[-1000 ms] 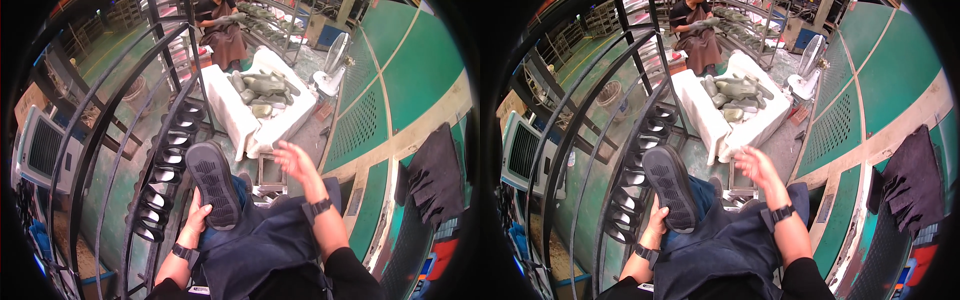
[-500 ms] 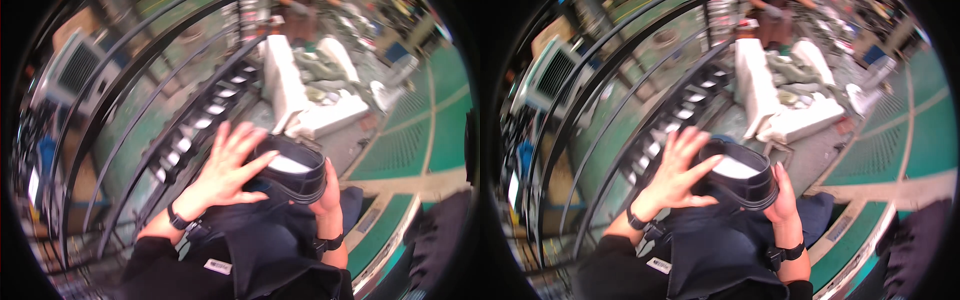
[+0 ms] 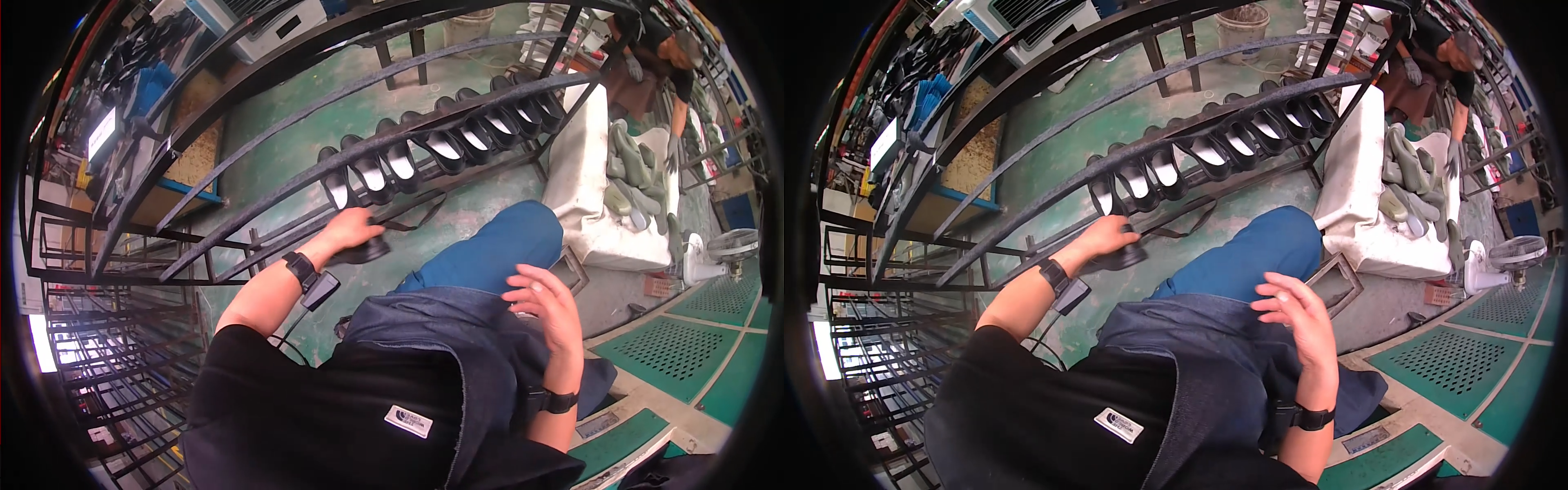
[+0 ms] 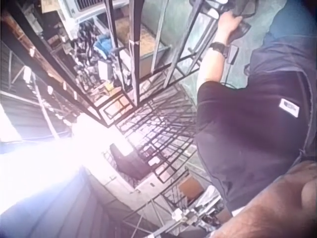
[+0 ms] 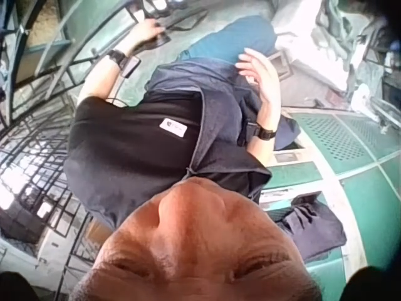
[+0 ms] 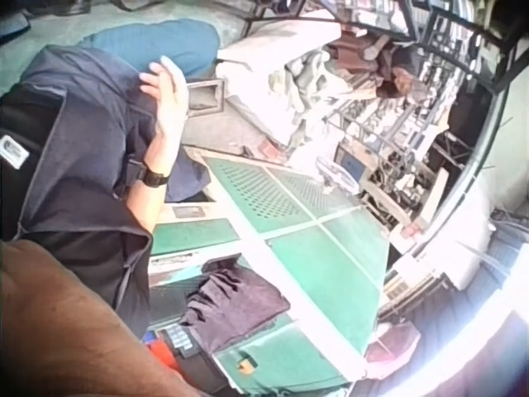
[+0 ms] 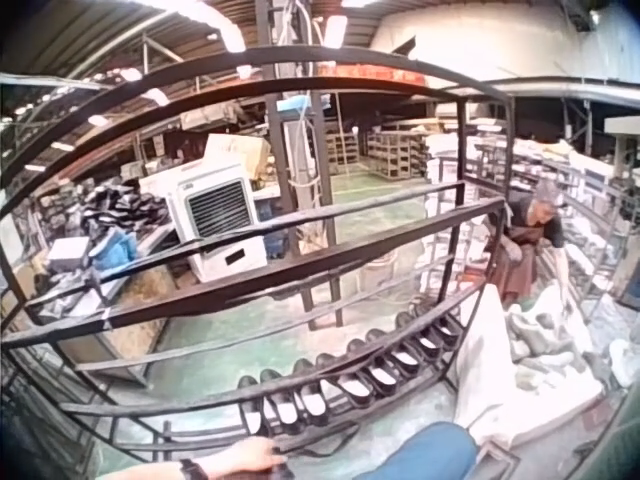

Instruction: Picking up shoe outsoles and lasts and placing them onto a rack or conveyor belt.

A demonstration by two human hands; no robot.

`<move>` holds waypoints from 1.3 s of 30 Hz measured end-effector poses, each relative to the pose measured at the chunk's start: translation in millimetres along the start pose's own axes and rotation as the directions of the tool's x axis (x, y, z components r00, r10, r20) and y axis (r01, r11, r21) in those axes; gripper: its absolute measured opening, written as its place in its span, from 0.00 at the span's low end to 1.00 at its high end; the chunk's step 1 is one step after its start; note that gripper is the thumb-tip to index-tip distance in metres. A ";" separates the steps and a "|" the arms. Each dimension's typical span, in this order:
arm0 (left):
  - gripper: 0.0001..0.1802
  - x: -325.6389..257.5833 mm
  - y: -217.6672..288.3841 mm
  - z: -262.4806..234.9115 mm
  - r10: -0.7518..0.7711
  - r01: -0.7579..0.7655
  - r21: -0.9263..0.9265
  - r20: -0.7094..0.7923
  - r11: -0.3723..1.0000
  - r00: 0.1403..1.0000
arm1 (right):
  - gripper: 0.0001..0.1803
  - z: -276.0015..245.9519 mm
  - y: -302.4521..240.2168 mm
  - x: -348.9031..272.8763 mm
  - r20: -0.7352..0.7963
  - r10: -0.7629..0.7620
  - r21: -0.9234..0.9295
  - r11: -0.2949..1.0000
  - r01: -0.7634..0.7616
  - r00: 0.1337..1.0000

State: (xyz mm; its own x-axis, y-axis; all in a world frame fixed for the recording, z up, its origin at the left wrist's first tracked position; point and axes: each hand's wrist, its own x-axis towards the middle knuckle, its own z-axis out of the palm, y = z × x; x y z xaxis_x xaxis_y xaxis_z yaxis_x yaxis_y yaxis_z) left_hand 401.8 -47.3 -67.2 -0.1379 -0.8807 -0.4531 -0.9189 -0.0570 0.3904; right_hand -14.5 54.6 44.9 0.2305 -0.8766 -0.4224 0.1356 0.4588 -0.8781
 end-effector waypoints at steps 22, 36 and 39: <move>0.17 70.4 117.6 28.5 0.624 -0.639 -0.060 -0.164 0.767 0.764 | 0.20 -79.6 -59.0 -54.2 -0.307 -0.063 -0.156 0.988 0.015 0.950; 0.10 52.3 290.9 16.3 0.885 -0.895 -0.084 -0.133 0.439 0.446 | 0.21 -151.2 -53.8 -397.8 -0.847 -0.244 -0.119 0.953 0.278 0.472; 0.12 48.6 294.9 26.7 0.915 -0.925 0.133 -0.253 0.356 0.315 | 0.20 -136.1 -12.6 -483.8 -0.990 -0.115 -0.095 0.971 0.220 0.078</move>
State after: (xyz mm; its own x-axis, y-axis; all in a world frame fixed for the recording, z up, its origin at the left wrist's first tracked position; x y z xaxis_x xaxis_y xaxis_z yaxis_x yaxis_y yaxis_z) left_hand 114.3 -94.4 4.5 -0.7904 -0.4488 0.4169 -0.2487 0.8570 0.4513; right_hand -258.8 453.2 229.8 -0.9517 -0.2650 -0.1550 0.0910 0.2384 -0.9669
